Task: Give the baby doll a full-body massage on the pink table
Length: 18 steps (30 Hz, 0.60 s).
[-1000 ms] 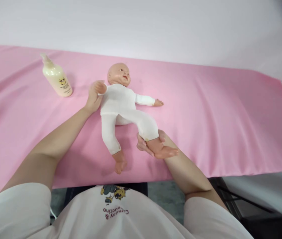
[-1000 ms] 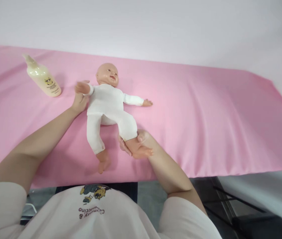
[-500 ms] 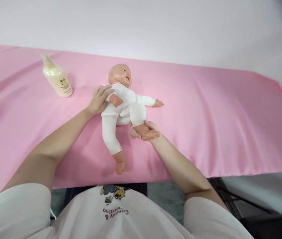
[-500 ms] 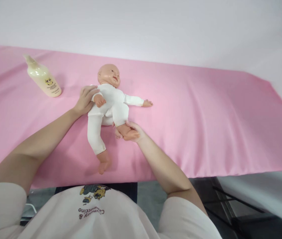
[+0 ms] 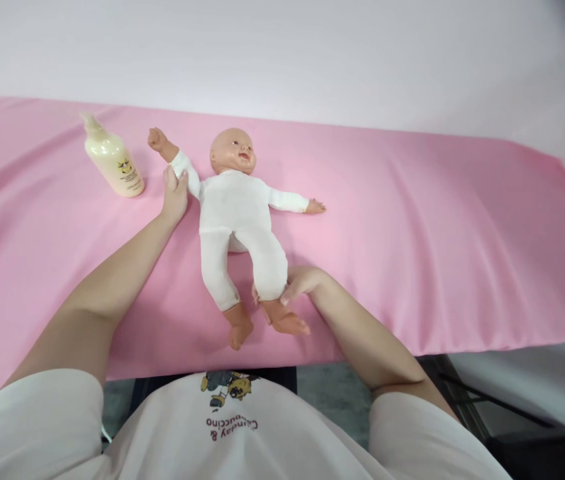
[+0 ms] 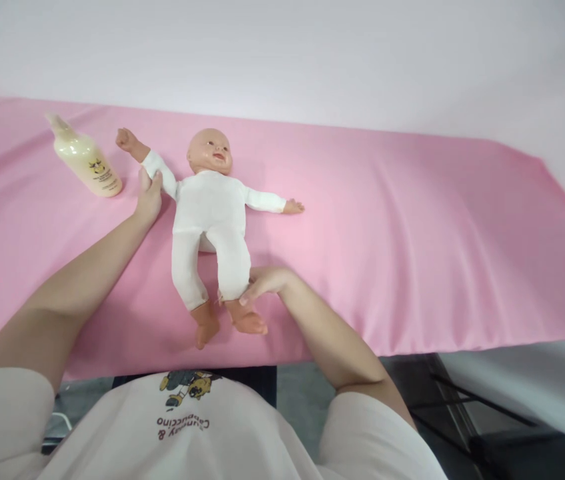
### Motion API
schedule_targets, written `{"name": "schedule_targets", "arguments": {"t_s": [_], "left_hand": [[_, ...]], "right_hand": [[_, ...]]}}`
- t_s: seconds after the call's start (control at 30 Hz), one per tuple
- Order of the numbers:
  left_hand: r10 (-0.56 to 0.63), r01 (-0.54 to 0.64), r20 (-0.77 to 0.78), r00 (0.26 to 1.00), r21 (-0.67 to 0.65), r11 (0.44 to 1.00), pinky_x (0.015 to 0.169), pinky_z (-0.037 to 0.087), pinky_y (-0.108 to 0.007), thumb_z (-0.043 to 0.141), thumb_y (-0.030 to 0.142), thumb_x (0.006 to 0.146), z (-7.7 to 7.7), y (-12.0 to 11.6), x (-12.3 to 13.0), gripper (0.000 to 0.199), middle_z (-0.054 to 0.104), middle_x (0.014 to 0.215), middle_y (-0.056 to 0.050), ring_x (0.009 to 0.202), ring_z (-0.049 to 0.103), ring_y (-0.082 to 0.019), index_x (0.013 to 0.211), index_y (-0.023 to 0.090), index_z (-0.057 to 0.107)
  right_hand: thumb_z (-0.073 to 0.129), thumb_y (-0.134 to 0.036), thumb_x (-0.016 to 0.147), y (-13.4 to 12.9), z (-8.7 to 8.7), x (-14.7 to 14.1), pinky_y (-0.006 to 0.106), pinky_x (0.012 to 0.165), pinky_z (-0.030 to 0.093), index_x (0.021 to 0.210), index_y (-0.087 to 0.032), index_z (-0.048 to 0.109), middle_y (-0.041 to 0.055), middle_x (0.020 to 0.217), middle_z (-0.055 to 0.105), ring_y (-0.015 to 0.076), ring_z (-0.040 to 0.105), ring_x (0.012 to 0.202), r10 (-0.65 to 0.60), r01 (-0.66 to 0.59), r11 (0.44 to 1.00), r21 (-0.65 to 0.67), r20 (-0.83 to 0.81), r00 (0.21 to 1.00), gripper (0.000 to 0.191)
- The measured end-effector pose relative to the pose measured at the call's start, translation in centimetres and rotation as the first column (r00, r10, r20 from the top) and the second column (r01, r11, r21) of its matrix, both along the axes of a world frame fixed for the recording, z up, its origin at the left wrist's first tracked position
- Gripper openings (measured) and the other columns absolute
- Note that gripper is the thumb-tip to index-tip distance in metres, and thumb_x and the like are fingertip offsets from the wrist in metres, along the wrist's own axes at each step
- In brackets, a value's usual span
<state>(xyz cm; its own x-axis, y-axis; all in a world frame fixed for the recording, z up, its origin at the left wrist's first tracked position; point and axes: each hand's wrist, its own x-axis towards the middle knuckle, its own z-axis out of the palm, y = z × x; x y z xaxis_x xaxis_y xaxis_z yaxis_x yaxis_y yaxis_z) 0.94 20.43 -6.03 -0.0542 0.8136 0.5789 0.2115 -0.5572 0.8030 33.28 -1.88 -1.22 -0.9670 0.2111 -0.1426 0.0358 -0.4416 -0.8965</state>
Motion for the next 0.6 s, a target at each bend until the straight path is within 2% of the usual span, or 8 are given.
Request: {"name": "schedule_targets", "arguments": {"t_s": [0.1, 0.17, 0.27, 0.37, 0.43, 0.47, 0.53, 0.6], "left_hand": [[0.018, -0.005, -0.125, 0.992, 0.11, 0.994, 0.126, 0.036, -0.057, 0.044, 0.084, 0.094, 0.8, -1.1, 0.5, 0.067, 0.056, 0.133, -0.012, 0.136, 0.052, -0.031, 0.128, 0.028, 0.059], [-0.043, 0.088, -0.247, 0.968, 0.174, 0.981, 0.127, 0.034, -0.057, 0.044, 0.081, 0.096, 1.5, -2.1, 1.1, 0.066, 0.055, 0.141, -0.013, 0.142, 0.049, -0.033, 0.134, 0.03, 0.06], [-0.132, 0.233, -0.42, 0.898, 0.198, 0.952, 0.126, 0.033, -0.06, 0.044, 0.071, 0.1, 2.2, -3.5, 2.2, 0.057, 0.052, 0.15, -0.012, 0.145, 0.047, -0.035, 0.139, 0.033, 0.062], [-0.197, 0.338, -0.526, 0.828, 0.187, 0.922, 0.124, 0.033, -0.062, 0.047, 0.06, 0.103, 2.6, -4.2, 2.9, 0.045, 0.054, 0.151, -0.011, 0.143, 0.048, -0.035, 0.133, 0.034, 0.069], [-0.209, 0.359, -0.551, 0.808, 0.18, 0.916, 0.124, 0.033, -0.062, 0.048, 0.055, 0.103, 2.7, -4.4, 3.1, 0.04, 0.057, 0.149, -0.011, 0.143, 0.047, -0.034, 0.128, 0.034, 0.072], [-0.208, 0.361, -0.559, 0.803, 0.178, 0.915, 0.124, 0.033, -0.062, 0.049, 0.054, 0.103, 2.8, -4.4, 3.1, 0.039, 0.059, 0.148, -0.011, 0.143, 0.047, -0.034, 0.127, 0.034, 0.072], [-0.209, 0.36, -0.564, 0.799, 0.17, 0.917, 0.124, 0.034, -0.061, 0.049, 0.055, 0.103, 2.9, -4.4, 3.1, 0.041, 0.06, 0.146, -0.012, 0.141, 0.048, -0.034, 0.128, 0.032, 0.072], [-0.224, 0.36, -0.541, 0.811, 0.159, 0.919, 0.123, 0.036, -0.059, 0.048, 0.059, 0.103, 3.0, -4.3, 2.9, 0.045, 0.062, 0.143, -0.014, 0.138, 0.052, -0.033, 0.13, 0.03, 0.069]], "right_hand": [[0.081, -0.046, 0.089, 0.0, -0.3, 0.3, 0.029, 0.064, 0.058, 0.128, -0.013, 0.061, 0.013, 0.1, 0.079, 0.0222, 0.077, 0.08, 0.126, -0.183, 0.974, -0.133, -0.35, 0.928, 0.056], [0.077, -0.055, 0.089, 0.1, -0.5, 0.4, 0.026, 0.057, 0.051, 0.124, -0.016, 0.061, 0.0101, 0.091, 0.078, 0.0188, 0.072, 0.07, 0.081, -0.182, 0.968, -0.175, -0.466, 0.881, 0.056], [0.072, -0.072, 0.085, 0.3, -0.6, 0.2, 0.028, 0.064, 0.05, 0.11, -0.017, 0.064, 0.0011, 0.068, 0.068, 0.0155, 0.06, 0.059, -0.276, 0.21, 0.953, -0.218, -0.342, 0.898, 0.061], [0.069, -0.071, 0.086, 1.1, -0.8, -0.6, 0.034, 0.066, 0.05, 0.1, -0.017, 0.068, -0.0001, 0.063, 0.063, 0.0175, 0.058, 0.057, -0.664, 0.654, 0.745, -0.132, -0.052, 0.746, 0.056], [0.069, -0.067, 0.085, 1.6, -0.9, -1.1, 0.034, 0.06, 0.048, 0.092, -0.017, 0.07, 0.0021, 0.063, 0.064, 0.0189, 0.059, 0.056, -0.758, 0.761, 0.645, -0.064, 0.065, 0.648, 0.05], [0.07, -0.067, 0.085, 1.7, -0.9, -1.3, 0.033, 0.059, 0.048, 0.089, -0.017, 0.07, 0.0029, 0.063, 0.065, 0.0192, 0.061, 0.057, -0.769, 0.774, 0.631, -0.051, 0.092, 0.632, 0.05], [0.074, -0.068, 0.082, 1.6, -0.8, -1.5, 0.031, 0.06, 0.051, 0.092, -0.016, 0.072, 0.0041, 0.066, 0.068, 0.0193, 0.065, 0.061, -0.748, 0.754, 0.654, -0.065, 0.092, 0.657, 0.052], [0.079, -0.067, 0.079, 1.2, -0.5, -1.5, 0.03, 0.064, 0.055, 0.104, -0.014, 0.074, 0.0069, 0.076, 0.075, 0.0201, 0.071, 0.069, -0.66, 0.662, 0.744, -0.095, 0.057, 0.749, 0.059]]}}
